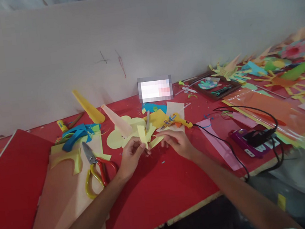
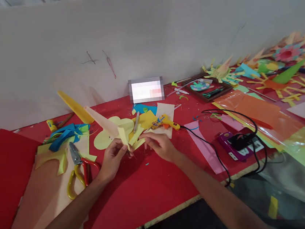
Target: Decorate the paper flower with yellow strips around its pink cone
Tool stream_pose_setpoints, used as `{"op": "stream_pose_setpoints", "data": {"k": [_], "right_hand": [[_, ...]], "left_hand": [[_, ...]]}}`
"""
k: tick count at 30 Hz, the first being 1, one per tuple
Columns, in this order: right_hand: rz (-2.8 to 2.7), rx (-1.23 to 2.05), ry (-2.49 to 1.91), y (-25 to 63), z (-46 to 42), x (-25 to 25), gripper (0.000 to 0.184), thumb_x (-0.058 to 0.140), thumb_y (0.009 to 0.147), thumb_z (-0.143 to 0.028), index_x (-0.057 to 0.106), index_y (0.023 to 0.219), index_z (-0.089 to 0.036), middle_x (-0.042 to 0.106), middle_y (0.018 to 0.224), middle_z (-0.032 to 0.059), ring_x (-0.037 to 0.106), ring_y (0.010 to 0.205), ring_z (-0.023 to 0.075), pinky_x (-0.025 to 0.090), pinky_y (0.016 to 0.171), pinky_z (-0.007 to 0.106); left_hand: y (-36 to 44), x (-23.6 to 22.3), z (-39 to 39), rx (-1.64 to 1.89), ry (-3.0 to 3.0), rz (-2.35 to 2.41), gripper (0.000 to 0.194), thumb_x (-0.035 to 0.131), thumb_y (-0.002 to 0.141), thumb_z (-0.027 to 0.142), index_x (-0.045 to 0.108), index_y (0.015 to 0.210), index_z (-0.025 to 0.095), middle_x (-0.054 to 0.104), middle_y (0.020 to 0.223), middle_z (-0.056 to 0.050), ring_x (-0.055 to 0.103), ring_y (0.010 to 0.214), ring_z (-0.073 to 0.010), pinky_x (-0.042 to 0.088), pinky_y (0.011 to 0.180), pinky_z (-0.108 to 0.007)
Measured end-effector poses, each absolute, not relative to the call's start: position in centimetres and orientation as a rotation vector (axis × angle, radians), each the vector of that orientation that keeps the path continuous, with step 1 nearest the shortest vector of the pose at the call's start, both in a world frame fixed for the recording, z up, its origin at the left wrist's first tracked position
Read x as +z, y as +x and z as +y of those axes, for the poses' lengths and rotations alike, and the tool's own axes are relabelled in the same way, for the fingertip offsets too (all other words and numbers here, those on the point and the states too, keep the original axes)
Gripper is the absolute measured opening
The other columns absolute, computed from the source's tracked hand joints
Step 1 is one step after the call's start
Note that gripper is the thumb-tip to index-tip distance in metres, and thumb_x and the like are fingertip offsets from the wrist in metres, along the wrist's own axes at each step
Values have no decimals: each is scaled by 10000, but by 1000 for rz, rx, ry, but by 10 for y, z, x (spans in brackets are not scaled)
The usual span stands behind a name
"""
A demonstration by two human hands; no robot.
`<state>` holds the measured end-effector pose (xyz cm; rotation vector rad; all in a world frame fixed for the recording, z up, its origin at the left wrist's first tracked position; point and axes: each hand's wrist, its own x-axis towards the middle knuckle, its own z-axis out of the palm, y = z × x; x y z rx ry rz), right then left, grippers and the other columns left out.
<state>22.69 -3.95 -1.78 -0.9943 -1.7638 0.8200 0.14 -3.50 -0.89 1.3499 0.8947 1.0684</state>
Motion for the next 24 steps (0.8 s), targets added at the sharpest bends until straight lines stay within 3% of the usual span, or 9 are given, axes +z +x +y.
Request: {"op": "stream_pose_setpoints", "data": {"k": [4,8,14,21,24], "right_hand": [[-1670,196,-1296,260,-27,-23,326,424,1047,-427,689,1028,-239,725,945,88,667,908,236,515,848,376],[-1636,-149,-1766,288,-9,-32,333,477,1008,-478,631,988,-183,643,1003,150,579,977,297,460,862,414],[-1837,-180,-2066,286,-4,-41,468,579,940,-562,630,1136,-141,626,1116,185,549,1047,337,411,880,437],[-1775,-90,-1998,286,1,-45,385,673,859,-394,588,1139,-144,639,1127,163,586,1049,329,439,862,414],[-1641,16,-1946,294,3,-48,400,655,866,-415,551,1155,-158,619,1165,159,616,1003,304,469,795,382]], "left_hand": [[0,-15,-35,998,1445,990,357,654,904,532,545,843,198,670,725,9,668,654,-139,554,694,-284],[1,-24,-36,987,1494,1050,310,612,934,503,558,874,204,659,749,16,659,667,-135,539,690,-274],[0,-26,-39,993,1540,1102,239,598,958,424,559,883,200,643,742,28,631,635,-113,497,662,-243],[0,-22,-41,982,1561,1131,234,587,969,416,555,886,200,638,753,33,620,608,-102,469,645,-235],[0,-23,-40,973,1557,1131,251,589,965,432,555,885,197,641,755,30,628,623,-105,474,652,-234]]}}
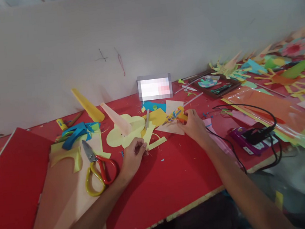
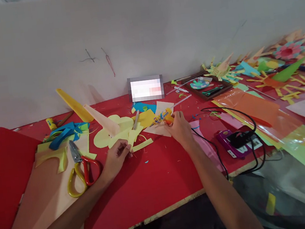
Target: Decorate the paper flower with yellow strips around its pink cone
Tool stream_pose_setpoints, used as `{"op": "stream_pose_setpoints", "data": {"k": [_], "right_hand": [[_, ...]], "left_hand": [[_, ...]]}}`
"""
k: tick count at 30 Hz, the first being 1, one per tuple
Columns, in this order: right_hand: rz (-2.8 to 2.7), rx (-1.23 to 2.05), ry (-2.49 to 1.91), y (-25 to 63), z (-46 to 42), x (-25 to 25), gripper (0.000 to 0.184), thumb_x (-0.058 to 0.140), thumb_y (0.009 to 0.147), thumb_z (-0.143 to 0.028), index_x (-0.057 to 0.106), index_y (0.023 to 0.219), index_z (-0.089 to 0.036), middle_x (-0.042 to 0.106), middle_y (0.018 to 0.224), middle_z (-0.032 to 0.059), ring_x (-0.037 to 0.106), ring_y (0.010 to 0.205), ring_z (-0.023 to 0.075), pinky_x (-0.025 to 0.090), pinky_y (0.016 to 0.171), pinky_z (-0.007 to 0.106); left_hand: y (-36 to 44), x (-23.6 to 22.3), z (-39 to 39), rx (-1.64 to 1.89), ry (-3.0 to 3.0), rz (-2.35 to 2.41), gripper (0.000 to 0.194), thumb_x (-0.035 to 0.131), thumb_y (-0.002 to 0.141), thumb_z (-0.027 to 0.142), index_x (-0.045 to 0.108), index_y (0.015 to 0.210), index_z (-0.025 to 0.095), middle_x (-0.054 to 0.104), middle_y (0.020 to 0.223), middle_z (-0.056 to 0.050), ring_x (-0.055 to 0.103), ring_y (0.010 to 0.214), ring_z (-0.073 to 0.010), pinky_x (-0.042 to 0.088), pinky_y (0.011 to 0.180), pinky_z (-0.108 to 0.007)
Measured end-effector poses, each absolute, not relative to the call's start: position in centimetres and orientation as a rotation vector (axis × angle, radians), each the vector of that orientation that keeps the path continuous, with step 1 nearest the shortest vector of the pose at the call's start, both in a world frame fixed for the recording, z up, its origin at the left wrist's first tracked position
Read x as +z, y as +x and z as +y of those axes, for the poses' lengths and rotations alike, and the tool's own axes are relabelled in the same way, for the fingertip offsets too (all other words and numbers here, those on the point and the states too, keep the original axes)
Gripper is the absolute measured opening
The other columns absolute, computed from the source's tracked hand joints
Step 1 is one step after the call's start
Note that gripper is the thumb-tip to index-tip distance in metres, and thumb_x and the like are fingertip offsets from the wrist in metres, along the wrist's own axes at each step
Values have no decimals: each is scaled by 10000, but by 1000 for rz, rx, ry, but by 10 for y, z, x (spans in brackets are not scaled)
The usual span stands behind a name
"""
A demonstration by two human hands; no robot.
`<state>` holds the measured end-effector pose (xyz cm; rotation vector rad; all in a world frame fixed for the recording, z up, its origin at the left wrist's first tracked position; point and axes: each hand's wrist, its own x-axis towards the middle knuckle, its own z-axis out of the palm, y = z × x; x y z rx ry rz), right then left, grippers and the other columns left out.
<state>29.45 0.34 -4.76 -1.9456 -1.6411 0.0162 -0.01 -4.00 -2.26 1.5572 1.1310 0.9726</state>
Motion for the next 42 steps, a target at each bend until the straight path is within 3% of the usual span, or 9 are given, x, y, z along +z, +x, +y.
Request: {"op": "stream_pose_setpoints", "data": {"k": [5,12,33,42], "right_hand": [[-1686,148,-1814,298,1,-46,544,687,828,-582,548,1169,-182,594,1159,144,628,992,307,493,758,375],[-1913,20,-1691,292,-4,-37,223,684,848,-340,611,999,-192,590,1067,104,617,942,265,486,746,346],[-2037,-51,-1669,296,-5,-36,138,630,846,-165,654,979,-196,618,1079,92,597,927,244,458,795,343],[-1920,26,-1870,294,-3,-38,267,657,882,-388,657,1056,-185,601,1094,107,614,964,264,460,745,336]], "left_hand": [[-1,-26,-38,977,1550,1134,254,584,966,435,545,880,199,637,743,34,632,622,-107,483,646,-233],[-2,-29,-36,970,1556,1129,246,585,971,429,553,885,201,634,740,40,638,624,-106,486,635,-229],[-2,-30,-36,958,1556,1132,254,590,962,440,550,889,201,625,743,40,645,620,-107,492,635,-230],[-2,-30,-35,957,1566,1144,255,589,963,441,551,886,201,630,746,39,638,621,-105,484,634,-230]]}}
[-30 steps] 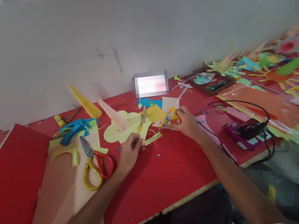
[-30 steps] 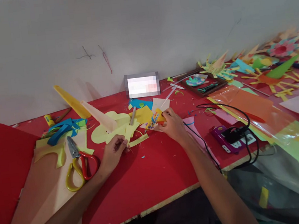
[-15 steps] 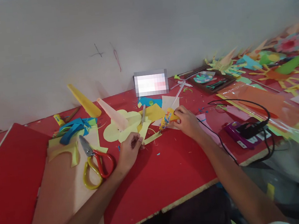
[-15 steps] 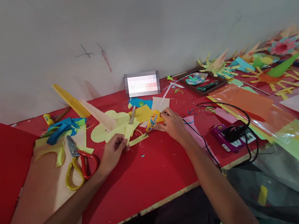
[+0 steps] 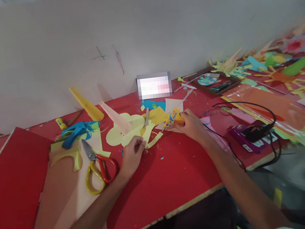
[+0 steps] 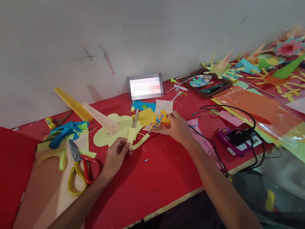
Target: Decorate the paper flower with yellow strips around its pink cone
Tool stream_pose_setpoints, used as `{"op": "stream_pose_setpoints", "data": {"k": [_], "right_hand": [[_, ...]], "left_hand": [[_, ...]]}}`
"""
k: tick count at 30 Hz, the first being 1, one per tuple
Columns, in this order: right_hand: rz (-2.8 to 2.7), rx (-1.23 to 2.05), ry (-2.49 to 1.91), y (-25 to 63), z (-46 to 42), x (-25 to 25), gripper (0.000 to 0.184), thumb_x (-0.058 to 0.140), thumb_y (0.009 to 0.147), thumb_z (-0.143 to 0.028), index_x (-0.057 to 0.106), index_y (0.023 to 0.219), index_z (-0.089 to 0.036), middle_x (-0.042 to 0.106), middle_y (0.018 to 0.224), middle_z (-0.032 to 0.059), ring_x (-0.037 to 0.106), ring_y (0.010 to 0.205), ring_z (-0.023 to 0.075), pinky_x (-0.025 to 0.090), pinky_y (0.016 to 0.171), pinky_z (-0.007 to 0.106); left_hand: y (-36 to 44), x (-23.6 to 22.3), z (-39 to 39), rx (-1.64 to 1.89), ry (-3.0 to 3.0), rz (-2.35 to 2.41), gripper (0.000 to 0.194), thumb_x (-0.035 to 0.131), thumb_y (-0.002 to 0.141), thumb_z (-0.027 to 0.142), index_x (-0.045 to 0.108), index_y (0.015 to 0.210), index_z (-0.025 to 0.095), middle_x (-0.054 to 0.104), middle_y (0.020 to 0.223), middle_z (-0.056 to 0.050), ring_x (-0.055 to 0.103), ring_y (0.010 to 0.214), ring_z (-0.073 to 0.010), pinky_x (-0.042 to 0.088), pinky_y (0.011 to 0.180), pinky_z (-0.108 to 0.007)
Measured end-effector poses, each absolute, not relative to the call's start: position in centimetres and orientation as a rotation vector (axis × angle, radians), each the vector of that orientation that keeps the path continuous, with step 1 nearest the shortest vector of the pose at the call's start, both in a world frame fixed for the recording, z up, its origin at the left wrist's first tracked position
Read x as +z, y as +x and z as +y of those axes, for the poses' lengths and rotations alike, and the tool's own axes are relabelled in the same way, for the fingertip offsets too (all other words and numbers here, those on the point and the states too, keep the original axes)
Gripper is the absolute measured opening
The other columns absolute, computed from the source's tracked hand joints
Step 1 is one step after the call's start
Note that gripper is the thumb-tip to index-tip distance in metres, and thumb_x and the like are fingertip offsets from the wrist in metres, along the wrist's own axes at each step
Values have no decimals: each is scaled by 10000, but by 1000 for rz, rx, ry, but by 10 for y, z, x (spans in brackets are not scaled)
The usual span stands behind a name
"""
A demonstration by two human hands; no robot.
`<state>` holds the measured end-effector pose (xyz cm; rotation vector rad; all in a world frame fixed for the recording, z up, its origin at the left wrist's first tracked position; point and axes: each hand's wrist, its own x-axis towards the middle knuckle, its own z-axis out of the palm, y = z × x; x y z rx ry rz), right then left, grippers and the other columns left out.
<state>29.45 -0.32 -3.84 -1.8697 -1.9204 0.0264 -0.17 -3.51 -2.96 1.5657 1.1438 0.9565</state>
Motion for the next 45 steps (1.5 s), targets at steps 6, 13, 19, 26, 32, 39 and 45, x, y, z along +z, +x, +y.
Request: {"op": "stream_pose_setpoints", "data": {"k": [6,13,19,26,32,39,45], "right_hand": [[-1789,12,-1981,304,0,-47,373,626,901,-475,658,1098,-160,605,1120,125,613,921,269,434,718,341],[-1671,-107,-1793,305,-6,-36,321,545,969,-431,732,1018,-174,665,1043,152,584,1005,308,433,881,428],[-1769,824,-1256,244,-37,-11,572,464,1009,-534,705,610,-203,672,649,54,621,653,179,446,673,304],[-1360,1471,-1242,170,-60,-19,655,455,920,-744,733,788,-166,546,477,-7,474,386,118,324,398,244],[-922,1576,-1075,144,-53,-13,475,696,787,-659,620,709,-197,540,564,-25,488,481,112,379,415,230],[-956,1292,-1057,134,-30,-7,385,683,812,-577,735,845,-197,505,552,-34,421,484,110,309,450,243],[-1100,1210,-1099,137,-21,-24,438,645,836,-614,761,915,-199,524,561,-12,498,565,154,340,479,251]], "left_hand": [[-1,-31,-35,966,1546,1138,270,596,954,457,553,881,200,625,739,39,633,614,-107,472,608,-224],[0,-23,-38,1039,1532,1117,271,616,942,454,556,876,198,643,727,29,642,612,-111,503,637,-239],[-1,-13,-43,1231,1528,1137,275,623,938,463,540,884,207,690,715,12,679,663,-141,535,685,-269],[-7,-22,-53,1396,1600,1187,197,607,973,393,560,917,210,695,805,-9,688,763,-154,548,768,-291],[-11,-25,-57,1411,1720,1218,160,592,984,372,609,992,212,720,929,-47,701,880,-174,555,832,-310],[-8,-17,-57,1382,1727,1184,163,574,990,370,618,961,216,701,897,-32,673,829,-161,540,798,-293],[-5,-11,-51,1384,1801,1261,187,601,957,343,583,829,207,601,801,-3,557,755,-142,461,715,-260]]}}
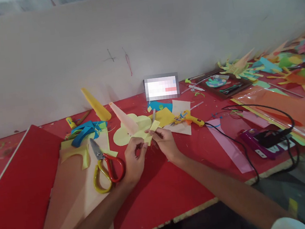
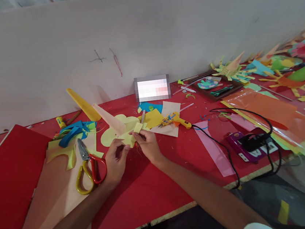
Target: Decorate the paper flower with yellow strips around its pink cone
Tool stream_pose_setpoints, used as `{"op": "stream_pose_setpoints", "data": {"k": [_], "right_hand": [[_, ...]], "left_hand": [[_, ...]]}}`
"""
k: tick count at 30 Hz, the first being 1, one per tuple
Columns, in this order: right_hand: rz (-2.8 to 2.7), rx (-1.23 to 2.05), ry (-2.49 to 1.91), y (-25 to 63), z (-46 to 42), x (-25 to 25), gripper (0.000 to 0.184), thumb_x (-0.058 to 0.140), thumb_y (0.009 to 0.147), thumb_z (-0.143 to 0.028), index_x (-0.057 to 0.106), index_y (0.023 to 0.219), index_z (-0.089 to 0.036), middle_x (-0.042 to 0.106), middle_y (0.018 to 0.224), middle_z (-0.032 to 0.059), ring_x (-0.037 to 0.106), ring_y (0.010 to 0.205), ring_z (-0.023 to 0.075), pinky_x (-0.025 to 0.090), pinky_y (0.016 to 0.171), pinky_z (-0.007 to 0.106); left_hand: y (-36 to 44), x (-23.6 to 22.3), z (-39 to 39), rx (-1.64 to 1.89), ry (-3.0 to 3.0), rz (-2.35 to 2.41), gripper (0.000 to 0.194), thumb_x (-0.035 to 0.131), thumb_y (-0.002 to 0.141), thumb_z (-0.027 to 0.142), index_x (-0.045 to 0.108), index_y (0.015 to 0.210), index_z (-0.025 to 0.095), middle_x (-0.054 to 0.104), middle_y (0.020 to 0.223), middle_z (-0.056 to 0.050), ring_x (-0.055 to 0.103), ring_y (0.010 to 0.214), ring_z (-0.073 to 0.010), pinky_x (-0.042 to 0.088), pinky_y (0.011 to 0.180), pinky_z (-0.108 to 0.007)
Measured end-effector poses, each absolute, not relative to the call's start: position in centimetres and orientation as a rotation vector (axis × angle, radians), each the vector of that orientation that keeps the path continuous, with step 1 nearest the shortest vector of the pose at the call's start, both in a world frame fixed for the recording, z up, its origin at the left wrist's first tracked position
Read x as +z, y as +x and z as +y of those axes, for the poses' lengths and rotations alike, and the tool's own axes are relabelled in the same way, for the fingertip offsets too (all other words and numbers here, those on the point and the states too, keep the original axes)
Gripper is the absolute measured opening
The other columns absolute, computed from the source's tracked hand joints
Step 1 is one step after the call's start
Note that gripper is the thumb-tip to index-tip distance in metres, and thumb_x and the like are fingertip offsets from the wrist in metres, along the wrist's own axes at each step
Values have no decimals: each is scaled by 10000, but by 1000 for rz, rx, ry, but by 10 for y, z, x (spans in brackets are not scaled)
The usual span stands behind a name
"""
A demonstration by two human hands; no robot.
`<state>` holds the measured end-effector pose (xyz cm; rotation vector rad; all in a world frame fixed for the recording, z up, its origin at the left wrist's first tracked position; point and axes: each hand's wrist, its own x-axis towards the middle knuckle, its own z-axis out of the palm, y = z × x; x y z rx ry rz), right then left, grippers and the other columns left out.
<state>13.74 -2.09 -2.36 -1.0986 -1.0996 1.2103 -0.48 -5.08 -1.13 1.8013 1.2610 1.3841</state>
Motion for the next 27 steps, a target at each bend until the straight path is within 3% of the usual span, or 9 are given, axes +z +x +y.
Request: {"op": "stream_pose_setpoints", "data": {"k": [7,16,22,27], "right_hand": [[-1194,1272,-1027,146,-17,-22,356,711,798,-544,706,890,-201,560,601,-41,422,480,98,346,462,231],[-1331,1259,-1031,148,-17,-27,409,600,896,-598,572,736,-223,503,558,-39,446,480,118,339,470,241],[-1406,1308,-1022,149,-16,-23,370,567,912,-581,654,876,-223,567,640,-10,502,547,142,381,500,249],[-1407,1317,-990,149,-16,-23,281,549,904,-459,689,961,-222,604,688,-1,509,562,146,399,519,260]], "left_hand": [[-3,-13,-46,1291,1692,1324,170,630,909,354,594,833,206,595,765,11,530,712,-133,424,673,-243],[-3,-14,-44,1265,1684,1343,193,619,911,380,606,838,202,621,767,6,544,707,-131,422,664,-241],[-3,-17,-43,1274,1687,1331,161,642,914,344,620,851,198,628,779,12,547,694,-121,423,658,-234],[-3,-17,-43,1253,1669,1334,133,647,911,324,626,876,197,647,811,5,578,729,-127,440,683,-236]]}}
